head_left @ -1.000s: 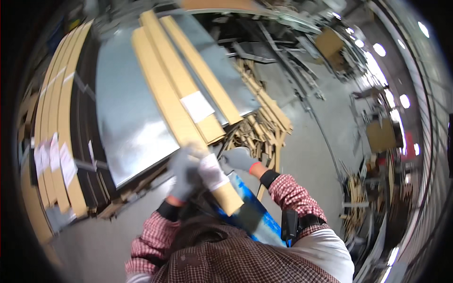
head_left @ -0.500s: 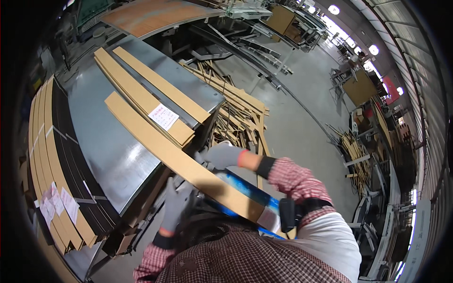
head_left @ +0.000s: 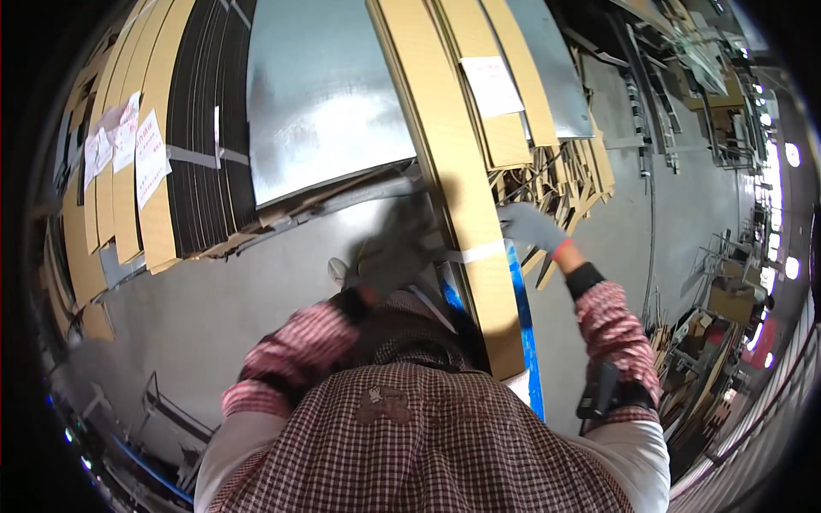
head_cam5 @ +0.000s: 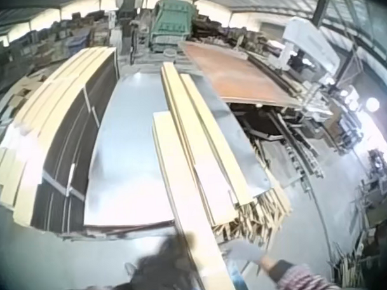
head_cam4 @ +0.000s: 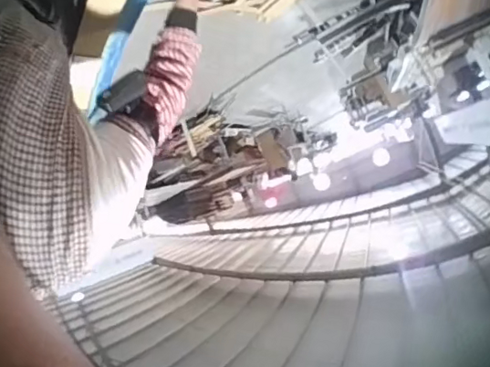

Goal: The recorder bundles long strips of material using adhesive tape and labels, then carries the completed bundle to a stacking area with the help of a coworker.

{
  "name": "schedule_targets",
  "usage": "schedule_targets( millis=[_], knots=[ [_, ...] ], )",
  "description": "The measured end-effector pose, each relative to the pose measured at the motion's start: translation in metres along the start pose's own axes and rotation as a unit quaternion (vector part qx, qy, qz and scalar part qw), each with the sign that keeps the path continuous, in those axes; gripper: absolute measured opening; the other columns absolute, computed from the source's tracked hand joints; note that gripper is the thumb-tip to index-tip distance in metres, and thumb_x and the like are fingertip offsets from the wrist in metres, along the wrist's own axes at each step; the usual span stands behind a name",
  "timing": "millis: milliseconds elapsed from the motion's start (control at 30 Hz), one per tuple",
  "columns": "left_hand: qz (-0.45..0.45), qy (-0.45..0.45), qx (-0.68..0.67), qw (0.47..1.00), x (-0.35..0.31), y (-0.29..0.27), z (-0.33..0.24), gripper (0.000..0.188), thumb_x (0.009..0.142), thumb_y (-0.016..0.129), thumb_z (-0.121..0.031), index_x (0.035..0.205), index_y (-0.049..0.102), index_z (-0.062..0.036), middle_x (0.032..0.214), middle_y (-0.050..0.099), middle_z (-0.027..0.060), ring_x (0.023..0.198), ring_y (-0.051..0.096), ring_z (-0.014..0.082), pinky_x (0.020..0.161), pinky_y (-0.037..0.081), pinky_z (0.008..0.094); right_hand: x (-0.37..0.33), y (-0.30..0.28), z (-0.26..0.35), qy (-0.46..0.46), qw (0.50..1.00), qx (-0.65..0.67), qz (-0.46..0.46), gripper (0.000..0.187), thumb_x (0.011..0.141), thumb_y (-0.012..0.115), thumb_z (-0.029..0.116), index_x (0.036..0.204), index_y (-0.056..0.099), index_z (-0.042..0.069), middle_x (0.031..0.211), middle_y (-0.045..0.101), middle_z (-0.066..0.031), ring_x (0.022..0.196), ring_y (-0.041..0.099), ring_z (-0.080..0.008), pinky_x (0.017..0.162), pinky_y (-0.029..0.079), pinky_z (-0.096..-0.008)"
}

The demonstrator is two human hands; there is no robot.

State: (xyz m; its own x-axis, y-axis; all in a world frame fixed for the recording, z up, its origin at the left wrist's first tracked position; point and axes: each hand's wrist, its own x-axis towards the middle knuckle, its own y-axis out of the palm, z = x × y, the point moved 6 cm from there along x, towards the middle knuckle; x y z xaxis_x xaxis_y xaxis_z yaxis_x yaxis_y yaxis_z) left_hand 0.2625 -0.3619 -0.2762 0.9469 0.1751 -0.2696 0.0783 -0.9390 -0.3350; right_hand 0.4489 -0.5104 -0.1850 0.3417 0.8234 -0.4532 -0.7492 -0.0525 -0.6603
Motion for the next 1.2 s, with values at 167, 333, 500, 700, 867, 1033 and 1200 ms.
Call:
schedule_targets(
  millis=[167, 333, 500, 700, 867, 1033, 1200],
  knots=[
    [0.184, 0.196, 0.168, 0.948, 0.047, 0.036, -0.011, 0.027, 0.082, 0.066, -0.017, 0.106, 0.068, -0.0050, 0.085, 0.068, 0.0101, 0.080, 0.065, 0.0261, 0.071, 0.053, 0.0378, 0.013, 0.026, -0.005, 0.057, 0.976, 0.124, -0.172, 0.045, 0.078, 0.072, 0.015, 0.119, 0.061, -0.001, 0.101, 0.070, -0.0131, 0.088, 0.068, -0.0232, 0.082, 0.053, -0.0371],
    [0.055, 0.259, 0.253, 0.931, 0.026, 0.006, -0.055, 0.031, 0.087, 0.060, -0.015, 0.117, 0.064, -0.0074, 0.095, 0.068, 0.0111, 0.089, 0.062, 0.0264, 0.075, 0.049, 0.0362, -0.060, -0.006, 0.101, 0.170, 0.908, 0.039, -0.380, 0.074, 0.075, 0.075, 0.023, 0.137, 0.043, -0.002, 0.118, 0.056, -0.0277, 0.106, 0.058, -0.0363, 0.090, 0.048, -0.0443],
    [0.081, 0.270, 0.117, 0.952, -0.006, -0.021, -0.041, 0.034, 0.086, 0.063, -0.014, 0.119, 0.063, -0.0082, 0.095, 0.068, 0.0106, 0.084, 0.063, 0.0271, 0.073, 0.050, 0.0374, -0.064, 0.035, 0.132, 0.192, 0.901, -0.204, -0.330, 0.088, 0.072, 0.076, 0.024, 0.143, 0.031, -0.001, 0.135, 0.037, -0.0368, 0.110, 0.050, -0.0488, 0.089, 0.045, -0.0494],
    [0.134, 0.205, -0.065, 0.967, 0.005, 0.005, -0.156, 0.028, 0.082, 0.066, -0.021, 0.109, 0.065, -0.0128, 0.084, 0.069, 0.0153, 0.070, 0.067, 0.0325, 0.065, 0.054, 0.0408, -0.085, 0.048, 0.110, 0.083, 0.916, -0.046, -0.390, 0.074, 0.076, 0.074, 0.031, 0.136, 0.044, 0.000, 0.134, 0.048, -0.0279, 0.120, 0.053, -0.0355, 0.100, 0.042, -0.0436],
    [0.058, 0.170, 0.144, 0.973, 0.005, 0.005, -0.172, 0.025, 0.087, 0.061, -0.027, 0.108, 0.064, -0.0124, 0.083, 0.068, 0.0134, 0.077, 0.068, 0.0310, 0.069, 0.055, 0.0387, -0.119, -0.046, 0.150, 0.056, 0.940, 0.222, -0.254, 0.049, 0.076, 0.075, 0.010, 0.118, 0.052, 0.001, 0.104, 0.064, -0.0157, 0.096, 0.063, -0.0309, 0.084, 0.048, -0.0414],
    [0.029, 0.206, 0.187, 0.960, 0.001, -0.003, -0.176, 0.054, 0.084, 0.063, -0.029, 0.129, 0.052, -0.0010, 0.063, 0.063, 0.0089, 0.054, 0.062, 0.0253, 0.051, 0.049, 0.0370, -0.069, -0.054, 0.100, 0.046, 0.998, -0.005, -0.037, 0.025, 0.087, 0.062, 0.030, 0.101, 0.059, 0.010, 0.087, 0.065, -0.0175, 0.082, 0.064, -0.0373, 0.070, 0.050, -0.0441],
    [-0.069, 0.336, 0.424, 0.838, 0.003, 0.031, -0.189, 0.038, 0.085, 0.063, -0.026, 0.116, 0.063, -0.0027, 0.064, 0.060, 0.0077, 0.054, 0.059, 0.0232, 0.052, 0.049, 0.0350, -0.019, -0.028, 0.025, -0.045, 0.961, -0.266, 0.055, 0.018, 0.089, 0.052, 0.029, 0.091, 0.067, 0.021, 0.080, 0.068, -0.0118, 0.076, 0.066, -0.0333, 0.067, 0.047, -0.0481]
  ],
)
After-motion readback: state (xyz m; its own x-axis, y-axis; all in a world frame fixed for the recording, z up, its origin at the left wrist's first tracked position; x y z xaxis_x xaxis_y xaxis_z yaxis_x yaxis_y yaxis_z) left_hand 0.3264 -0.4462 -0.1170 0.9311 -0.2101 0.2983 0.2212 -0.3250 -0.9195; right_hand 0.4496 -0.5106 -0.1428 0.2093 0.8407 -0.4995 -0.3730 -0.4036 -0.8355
